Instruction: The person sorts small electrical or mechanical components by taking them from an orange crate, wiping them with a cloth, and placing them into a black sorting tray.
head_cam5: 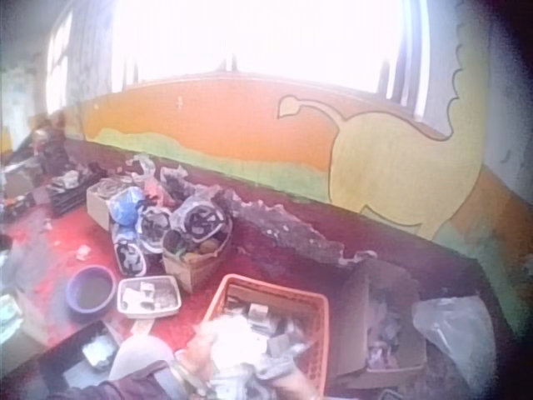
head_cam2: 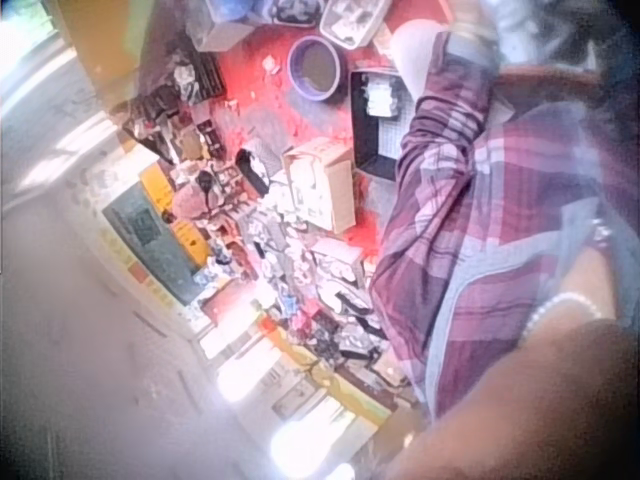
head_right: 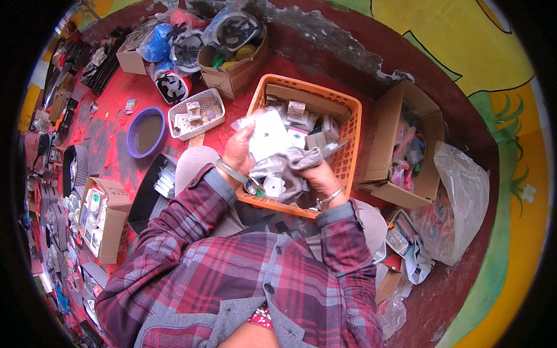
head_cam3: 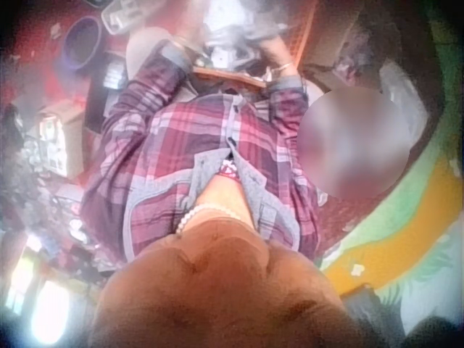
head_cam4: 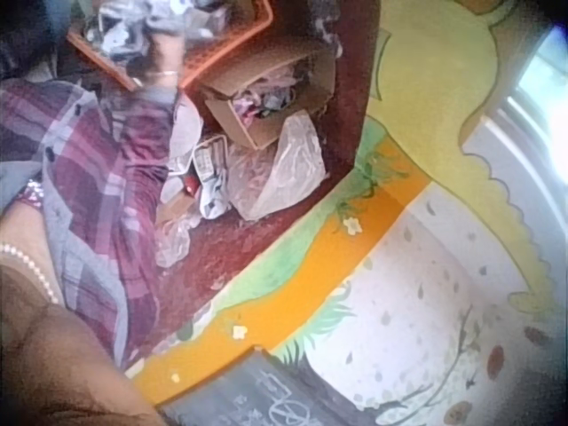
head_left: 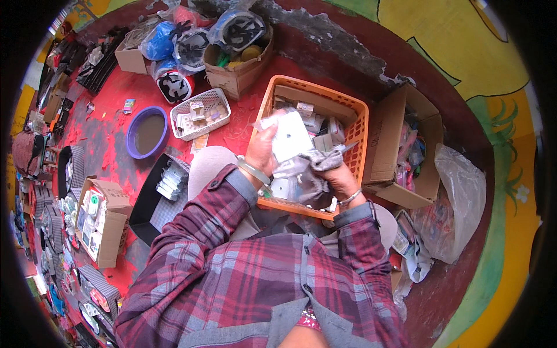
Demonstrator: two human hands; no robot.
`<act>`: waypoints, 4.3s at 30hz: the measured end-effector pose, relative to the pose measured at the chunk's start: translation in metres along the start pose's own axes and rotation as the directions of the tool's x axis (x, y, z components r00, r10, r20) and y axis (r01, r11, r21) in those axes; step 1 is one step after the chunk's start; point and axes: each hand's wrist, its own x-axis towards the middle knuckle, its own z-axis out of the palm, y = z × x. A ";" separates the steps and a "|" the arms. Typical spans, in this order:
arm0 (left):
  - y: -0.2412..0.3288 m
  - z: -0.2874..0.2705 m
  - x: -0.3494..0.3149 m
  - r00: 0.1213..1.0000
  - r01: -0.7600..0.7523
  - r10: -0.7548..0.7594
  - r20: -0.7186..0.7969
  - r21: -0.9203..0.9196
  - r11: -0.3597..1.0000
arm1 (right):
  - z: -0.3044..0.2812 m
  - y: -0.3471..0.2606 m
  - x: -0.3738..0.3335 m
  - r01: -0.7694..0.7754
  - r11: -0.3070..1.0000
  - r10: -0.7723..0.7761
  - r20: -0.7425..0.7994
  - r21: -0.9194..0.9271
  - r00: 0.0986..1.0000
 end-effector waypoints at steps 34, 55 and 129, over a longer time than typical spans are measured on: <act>0.000 0.016 -0.020 0.984 0.166 -0.172 0.047 0.122 0.979 | 0.016 -0.017 0.003 0.486 0.872 -0.483 -0.251 -0.053 0.839; 0.014 -0.003 -0.010 0.999 0.013 -0.001 -0.047 0.262 0.965 | -0.029 -0.031 -0.011 0.432 0.770 -0.506 0.038 0.469 0.862; -0.022 -0.012 -0.021 0.953 0.301 -0.284 -0.108 0.219 0.928 | 0.040 0.001 -0.008 0.656 0.740 -0.506 -0.523 0.146 0.686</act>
